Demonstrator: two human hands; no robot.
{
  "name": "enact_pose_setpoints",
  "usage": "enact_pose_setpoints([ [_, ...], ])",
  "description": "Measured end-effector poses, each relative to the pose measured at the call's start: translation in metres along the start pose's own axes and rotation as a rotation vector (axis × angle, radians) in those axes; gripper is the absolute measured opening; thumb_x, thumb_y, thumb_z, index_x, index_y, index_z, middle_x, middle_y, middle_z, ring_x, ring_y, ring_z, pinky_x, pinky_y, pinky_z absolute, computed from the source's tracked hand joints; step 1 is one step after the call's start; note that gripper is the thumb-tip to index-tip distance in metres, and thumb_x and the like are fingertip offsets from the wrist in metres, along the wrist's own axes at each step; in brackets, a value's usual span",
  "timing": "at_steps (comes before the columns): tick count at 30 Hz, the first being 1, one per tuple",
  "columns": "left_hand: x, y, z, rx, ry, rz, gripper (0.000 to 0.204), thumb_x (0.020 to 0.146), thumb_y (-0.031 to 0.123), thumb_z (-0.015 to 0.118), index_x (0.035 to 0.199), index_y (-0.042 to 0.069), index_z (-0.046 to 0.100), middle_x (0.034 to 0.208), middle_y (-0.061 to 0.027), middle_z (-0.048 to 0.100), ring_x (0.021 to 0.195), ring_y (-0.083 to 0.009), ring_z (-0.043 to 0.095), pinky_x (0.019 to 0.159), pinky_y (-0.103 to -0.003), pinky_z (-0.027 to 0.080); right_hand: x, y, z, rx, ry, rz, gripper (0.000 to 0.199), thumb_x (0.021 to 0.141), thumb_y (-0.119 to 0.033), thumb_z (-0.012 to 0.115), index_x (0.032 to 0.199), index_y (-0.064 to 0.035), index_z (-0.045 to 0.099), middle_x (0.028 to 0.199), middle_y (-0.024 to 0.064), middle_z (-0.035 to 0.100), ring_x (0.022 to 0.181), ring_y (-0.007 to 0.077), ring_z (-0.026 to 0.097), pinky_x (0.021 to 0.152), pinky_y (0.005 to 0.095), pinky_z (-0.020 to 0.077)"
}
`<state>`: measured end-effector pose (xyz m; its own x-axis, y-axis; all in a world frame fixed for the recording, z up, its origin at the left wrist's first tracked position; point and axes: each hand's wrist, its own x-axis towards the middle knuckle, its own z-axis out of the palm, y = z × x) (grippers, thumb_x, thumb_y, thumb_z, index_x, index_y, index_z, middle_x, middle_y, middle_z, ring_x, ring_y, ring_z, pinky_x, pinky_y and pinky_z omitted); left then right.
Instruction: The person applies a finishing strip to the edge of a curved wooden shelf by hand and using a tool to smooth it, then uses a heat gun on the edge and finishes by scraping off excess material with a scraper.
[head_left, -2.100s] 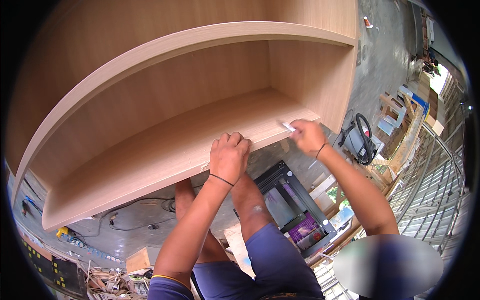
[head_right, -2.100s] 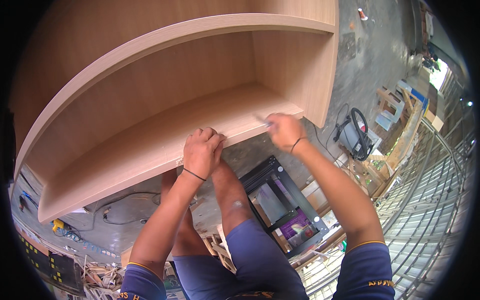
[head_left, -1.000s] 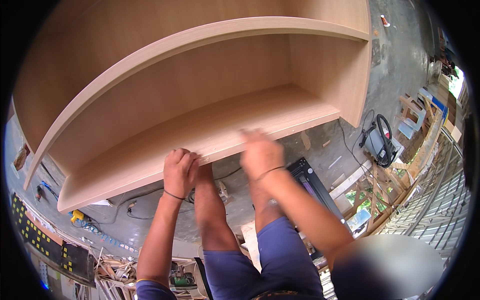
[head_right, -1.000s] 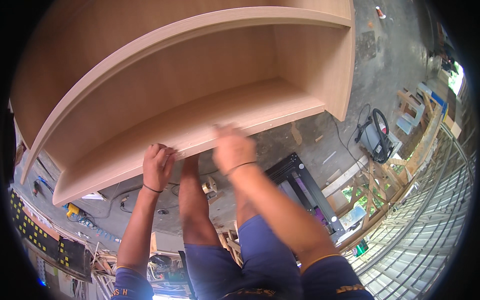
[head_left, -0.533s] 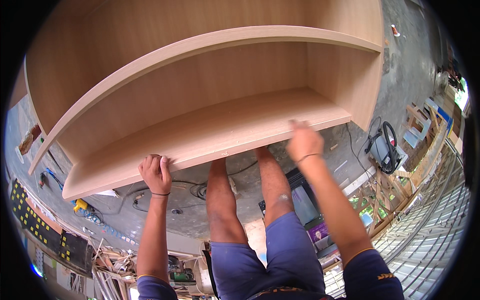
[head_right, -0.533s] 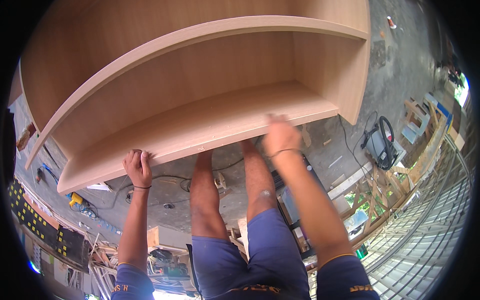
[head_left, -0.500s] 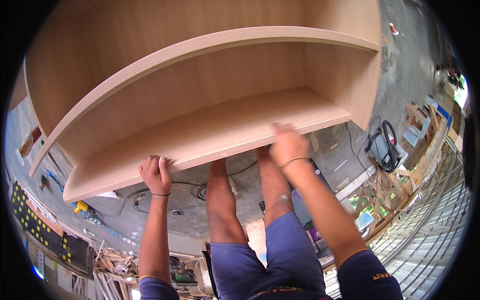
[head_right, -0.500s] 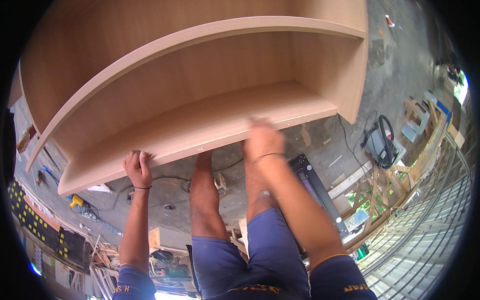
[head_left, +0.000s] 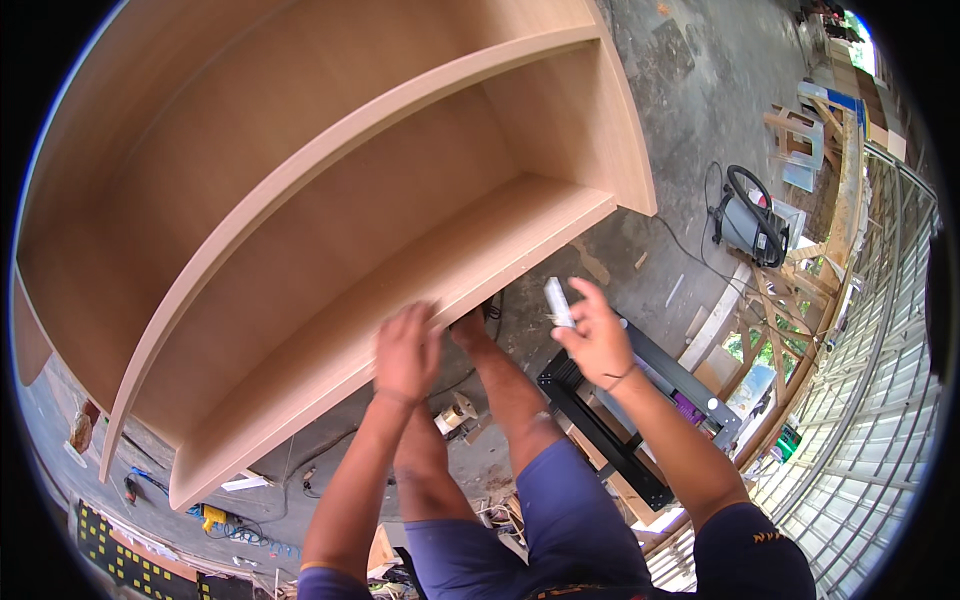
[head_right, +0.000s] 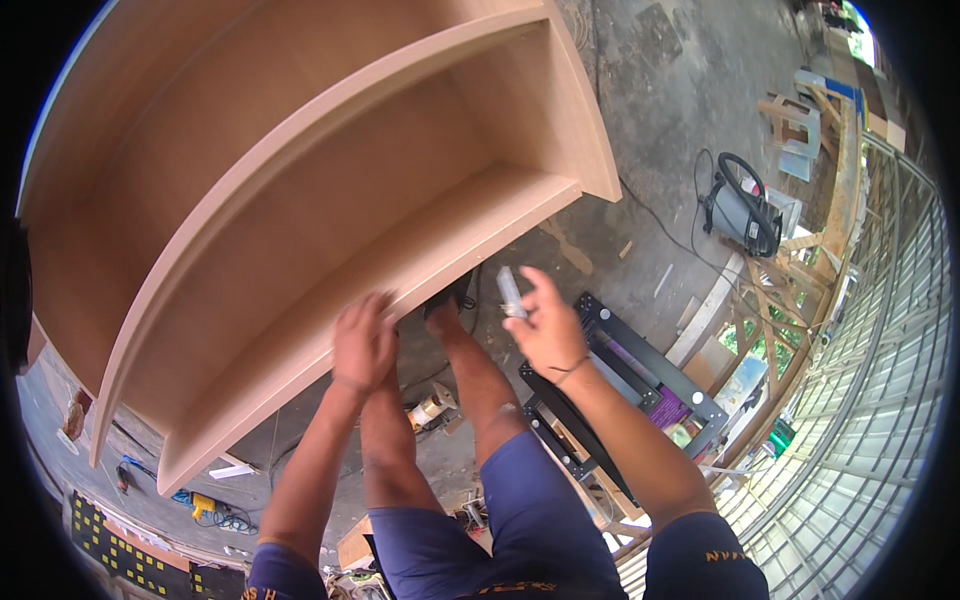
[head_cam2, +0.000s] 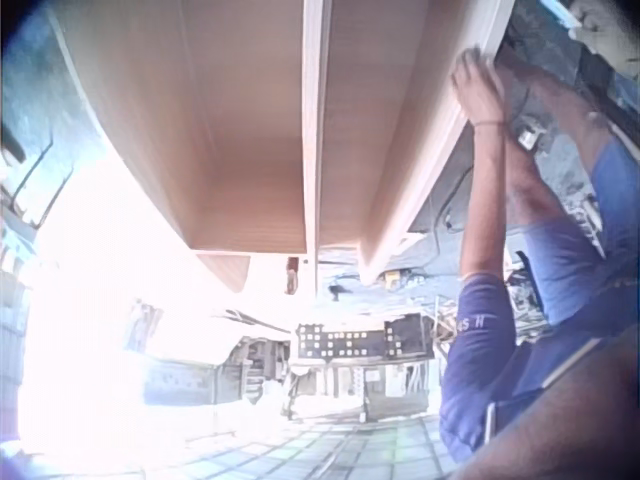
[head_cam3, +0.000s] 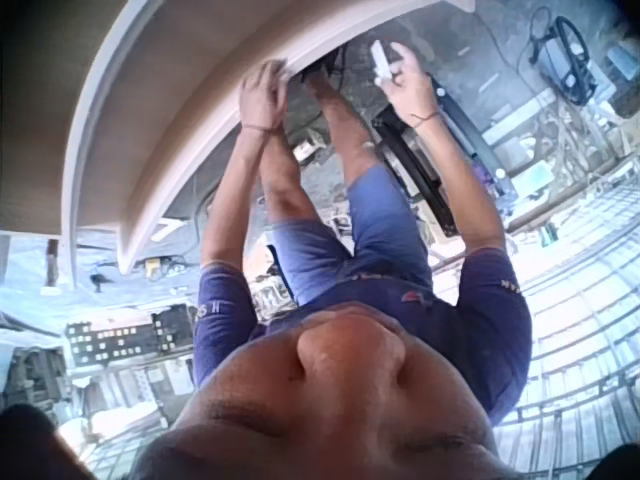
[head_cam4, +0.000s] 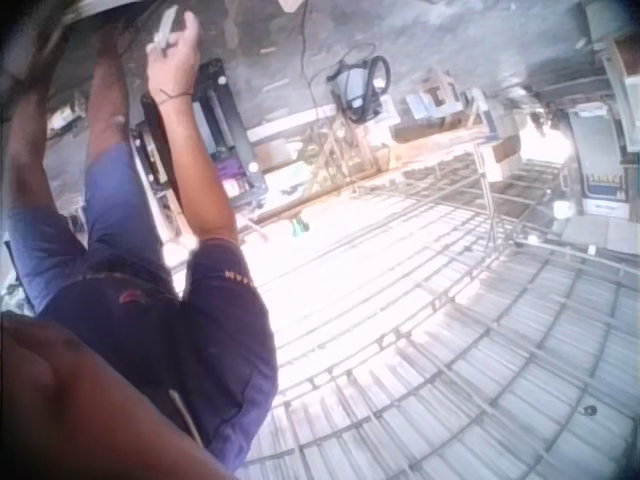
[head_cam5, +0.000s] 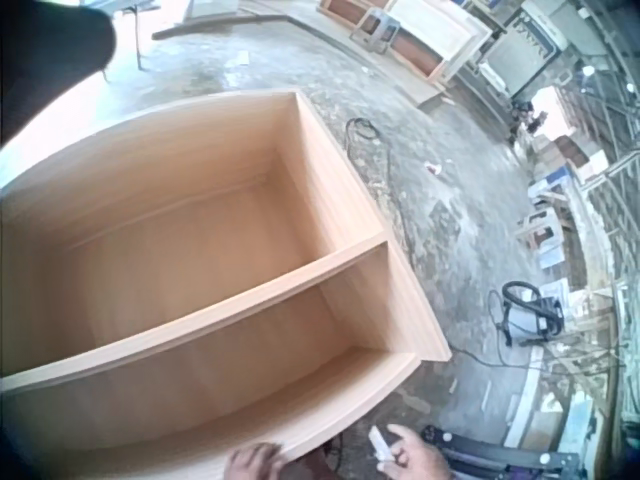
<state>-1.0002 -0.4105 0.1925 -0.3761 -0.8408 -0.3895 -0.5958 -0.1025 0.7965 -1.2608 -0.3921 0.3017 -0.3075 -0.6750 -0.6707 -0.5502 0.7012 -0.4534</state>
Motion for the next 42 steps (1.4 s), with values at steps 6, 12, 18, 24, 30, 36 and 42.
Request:
enact_pose_setpoints([
  [6, 0.145, 0.103, 0.113, -0.033, -0.107, 0.087, 0.036, 0.086, 0.016, 0.055, 0.121, 0.011, 0.058, 0.122, -0.01, 0.057, 0.117, -0.029, 0.051, 0.097, -0.045, 0.041, 0.002, 0.057, -0.076, 0.16, 0.003, 0.205, 0.031, 0.088, -0.005, 0.059, 0.118, -0.0005, 0.056, 0.093, 0.0041, 0.064, 0.08, 0.0096, 0.059, 0.072, 0.0246, 0.0482],
  [12, 0.209, 0.141, 0.147, -0.154, -0.243, 0.132, 0.042, 0.085, 0.01, 0.053, 0.125, 0.019, 0.06, 0.123, -0.0088, 0.056, 0.116, -0.0317, 0.051, 0.1, -0.047, 0.04, 0.013, 0.086, -0.099, 0.446, 0.134, 0.321, 0.014, 0.091, -0.01, 0.055, 0.103, -0.0034, 0.057, 0.088, 0.002, 0.059, 0.075, 0.0075, 0.052, 0.068, 0.0233, 0.0459],
  [18, 0.207, 0.112, 0.141, -0.285, -0.233, 0.266, 0.036, 0.084, 0.005, 0.051, 0.118, 0.011, 0.061, 0.117, -0.0122, 0.056, 0.109, -0.0349, 0.052, 0.094, -0.043, 0.043, 0.035, 0.075, -0.105, 0.162, 0.242, 0.079, 0.014, 0.088, -0.009, 0.058, 0.1, -0.0021, 0.062, 0.086, 0.0035, 0.06, 0.075, 0.0114, 0.053, 0.071, 0.026, 0.0448],
  [24, 0.06, 0.009, 0.032, 0.153, -0.222, 0.095, 0.042, 0.085, 0.025, 0.063, 0.121, 0.005, 0.056, 0.123, -0.0165, 0.055, 0.108, -0.0356, 0.056, 0.09, -0.042, 0.048, 0.101, 0.0, -0.127, -0.632, 0.305, -0.7, 0.018, 0.077, -0.001, 0.062, 0.094, -0.0043, 0.067, 0.081, 0.0084, 0.059, 0.079, 0.0261, 0.058, 0.074, 0.0361, 0.0427],
  [30, -0.134, -0.15, -0.082, 0.31, 0.277, -0.418, 0.028, 0.09, 0.023, 0.051, 0.098, -0.001, 0.064, 0.088, -0.0185, 0.065, 0.082, -0.0371, 0.063, 0.074, -0.04, 0.049, 0.158, -0.021, -0.108, -1.29, 0.211, -0.803, 0.009, 0.074, -0.006, 0.057, 0.078, -0.0088, 0.064, 0.071, 0.0053, 0.054, 0.075, 0.0209, 0.058, 0.083, 0.0388, 0.0394],
  [36, -0.148, -0.165, -0.075, 0.312, 0.467, -0.437, 0.035, 0.092, 0.025, 0.048, 0.102, -0.005, 0.062, 0.083, -0.0194, 0.065, 0.075, -0.0334, 0.064, 0.068, -0.039, 0.05, 0.154, -0.015, -0.089, -1.359, 0.362, -0.816, 0.01, 0.075, -0.008, 0.057, 0.081, -0.0091, 0.065, 0.076, 0.0025, 0.053, 0.085, 0.0188, 0.055, 0.095, 0.0475, 0.0324],
  [42, -0.155, -0.172, -0.076, 0.324, 0.472, -0.432, 0.044, 0.095, 0.037, 0.049, 0.108, -0.002, 0.063, 0.088, -0.0174, 0.067, 0.075, -0.0275, 0.065, 0.067, -0.036, 0.051, 0.154, 0.006, -0.076, -1.554, 0.495, -0.798, 0.017, 0.075, -0.015, 0.058, 0.089, -0.0091, 0.067, 0.081, 0.0005, 0.054, 0.092, 0.0175, 0.051, 0.091, 0.0466, 0.0311],
])
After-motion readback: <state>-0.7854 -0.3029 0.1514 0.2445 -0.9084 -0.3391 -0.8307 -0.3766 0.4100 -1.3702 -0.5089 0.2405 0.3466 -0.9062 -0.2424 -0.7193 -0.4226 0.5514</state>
